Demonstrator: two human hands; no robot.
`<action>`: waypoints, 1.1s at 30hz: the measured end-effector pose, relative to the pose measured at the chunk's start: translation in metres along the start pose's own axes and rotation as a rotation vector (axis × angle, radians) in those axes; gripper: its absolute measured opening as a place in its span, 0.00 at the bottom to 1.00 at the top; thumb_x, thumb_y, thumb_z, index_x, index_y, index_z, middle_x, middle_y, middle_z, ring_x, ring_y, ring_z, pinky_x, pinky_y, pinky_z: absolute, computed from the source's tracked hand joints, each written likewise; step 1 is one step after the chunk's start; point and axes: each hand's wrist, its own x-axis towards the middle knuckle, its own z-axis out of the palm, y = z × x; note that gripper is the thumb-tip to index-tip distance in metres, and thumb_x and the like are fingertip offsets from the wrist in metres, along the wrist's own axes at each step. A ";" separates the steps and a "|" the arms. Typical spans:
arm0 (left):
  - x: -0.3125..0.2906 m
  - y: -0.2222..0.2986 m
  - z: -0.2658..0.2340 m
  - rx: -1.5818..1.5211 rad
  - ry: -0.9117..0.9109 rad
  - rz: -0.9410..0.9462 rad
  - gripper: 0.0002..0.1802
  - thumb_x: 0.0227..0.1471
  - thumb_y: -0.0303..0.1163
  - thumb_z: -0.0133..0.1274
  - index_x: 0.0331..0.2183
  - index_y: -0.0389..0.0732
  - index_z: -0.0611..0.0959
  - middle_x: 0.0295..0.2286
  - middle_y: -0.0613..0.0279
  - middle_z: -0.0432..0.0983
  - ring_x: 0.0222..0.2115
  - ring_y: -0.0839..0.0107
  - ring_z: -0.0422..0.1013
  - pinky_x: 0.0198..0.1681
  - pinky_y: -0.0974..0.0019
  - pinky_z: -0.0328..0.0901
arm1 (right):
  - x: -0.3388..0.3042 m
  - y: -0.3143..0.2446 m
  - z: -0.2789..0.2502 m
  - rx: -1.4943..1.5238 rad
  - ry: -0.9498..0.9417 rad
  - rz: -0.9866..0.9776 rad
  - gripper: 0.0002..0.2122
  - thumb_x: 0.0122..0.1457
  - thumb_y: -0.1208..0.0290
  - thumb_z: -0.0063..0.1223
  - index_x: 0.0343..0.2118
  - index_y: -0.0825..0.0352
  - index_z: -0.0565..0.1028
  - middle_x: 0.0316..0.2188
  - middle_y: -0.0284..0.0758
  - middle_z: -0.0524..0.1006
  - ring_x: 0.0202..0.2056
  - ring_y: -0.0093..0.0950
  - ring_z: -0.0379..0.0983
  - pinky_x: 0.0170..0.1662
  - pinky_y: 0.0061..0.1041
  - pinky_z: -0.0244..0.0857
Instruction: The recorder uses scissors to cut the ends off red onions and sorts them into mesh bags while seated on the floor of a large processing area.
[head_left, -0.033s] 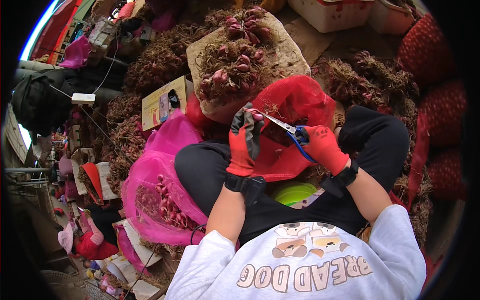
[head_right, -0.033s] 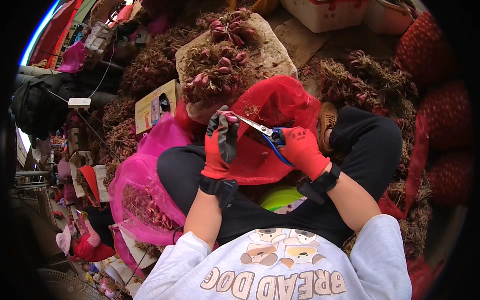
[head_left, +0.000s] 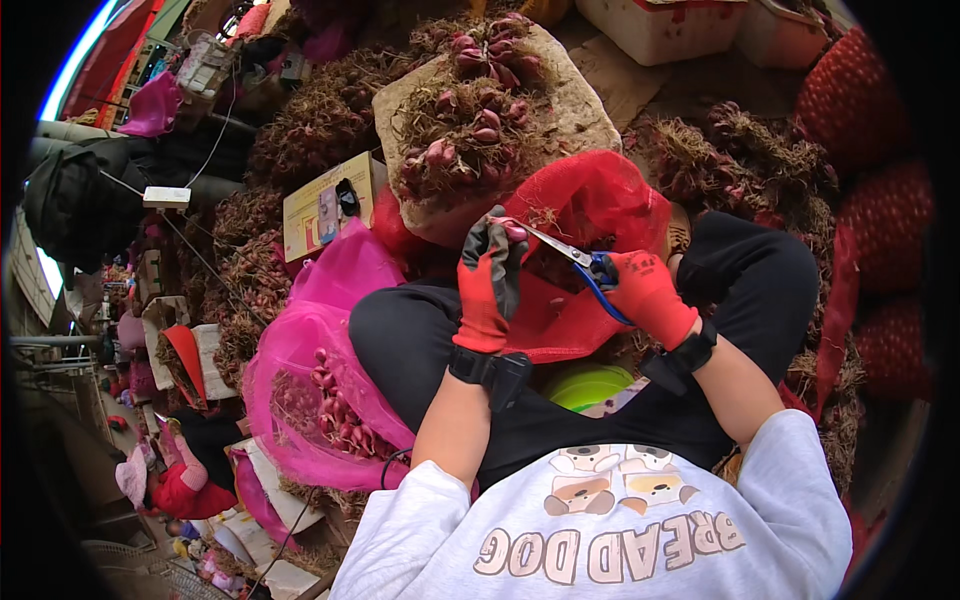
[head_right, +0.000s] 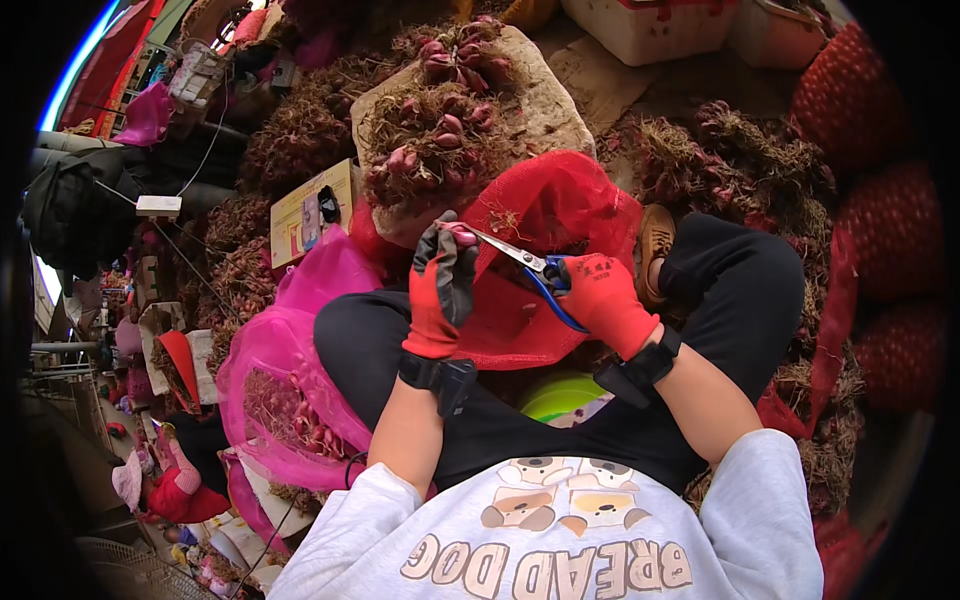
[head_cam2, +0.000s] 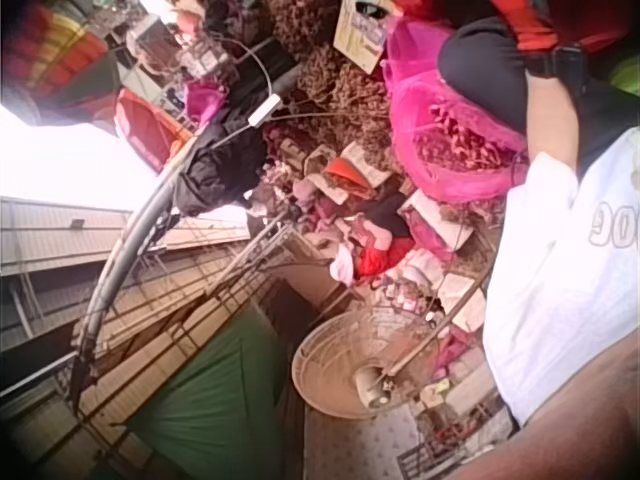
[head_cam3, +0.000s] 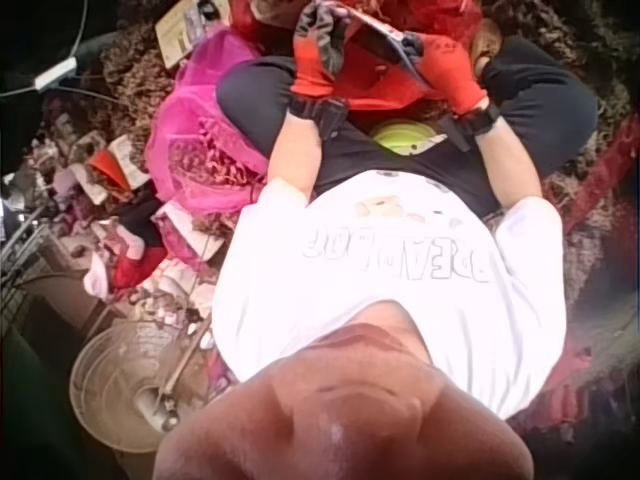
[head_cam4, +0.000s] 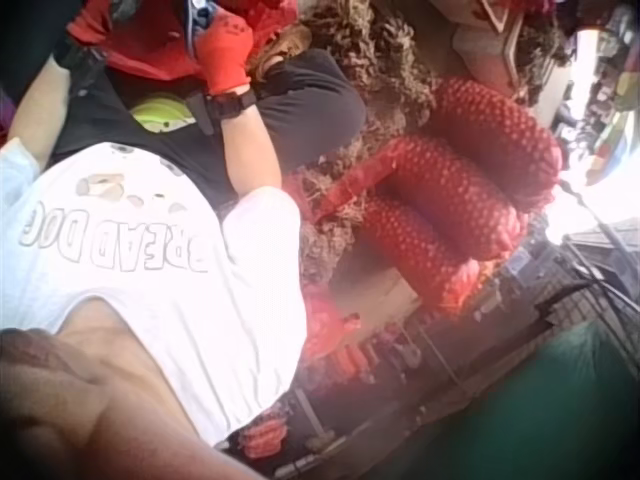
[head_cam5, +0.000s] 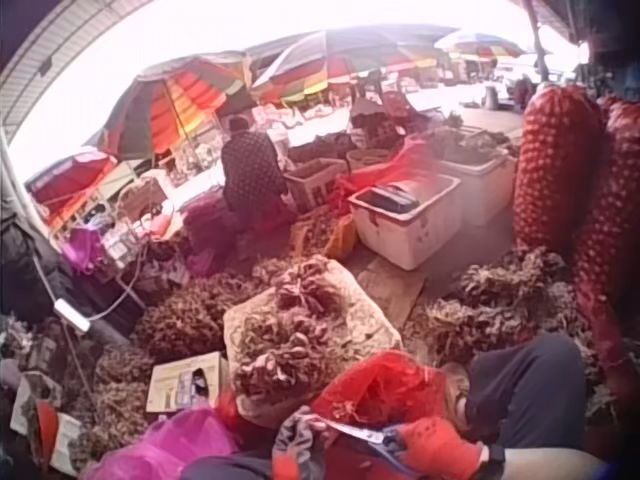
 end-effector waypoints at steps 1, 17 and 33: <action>-0.002 0.001 0.001 0.000 -0.001 0.000 0.17 0.56 0.34 0.48 0.47 0.39 0.71 0.37 0.66 0.70 0.37 0.78 0.68 0.43 0.72 0.66 | 0.002 0.006 0.003 0.000 0.001 0.000 0.14 0.45 0.58 0.56 0.31 0.62 0.76 0.25 0.41 0.77 0.30 0.40 0.74 0.34 0.35 0.67; -0.028 -0.020 0.026 0.296 -0.103 -0.161 0.10 0.53 0.27 0.50 0.39 0.35 0.75 0.31 0.67 0.73 0.32 0.79 0.70 0.34 0.75 0.66 | 0.017 -0.016 -0.011 0.845 0.016 -0.159 0.09 0.49 0.73 0.58 0.34 0.67 0.75 0.25 0.28 0.76 0.25 0.16 0.67 0.30 0.22 0.64; -0.013 -0.024 0.004 -0.037 -0.489 -0.285 0.16 0.59 0.31 0.43 0.48 0.38 0.68 0.40 0.62 0.67 0.41 0.75 0.66 0.46 0.72 0.62 | 0.013 -0.009 -0.026 1.171 -0.219 0.104 0.07 0.51 0.74 0.56 0.32 0.70 0.74 0.26 0.30 0.76 0.27 0.16 0.71 0.29 0.17 0.67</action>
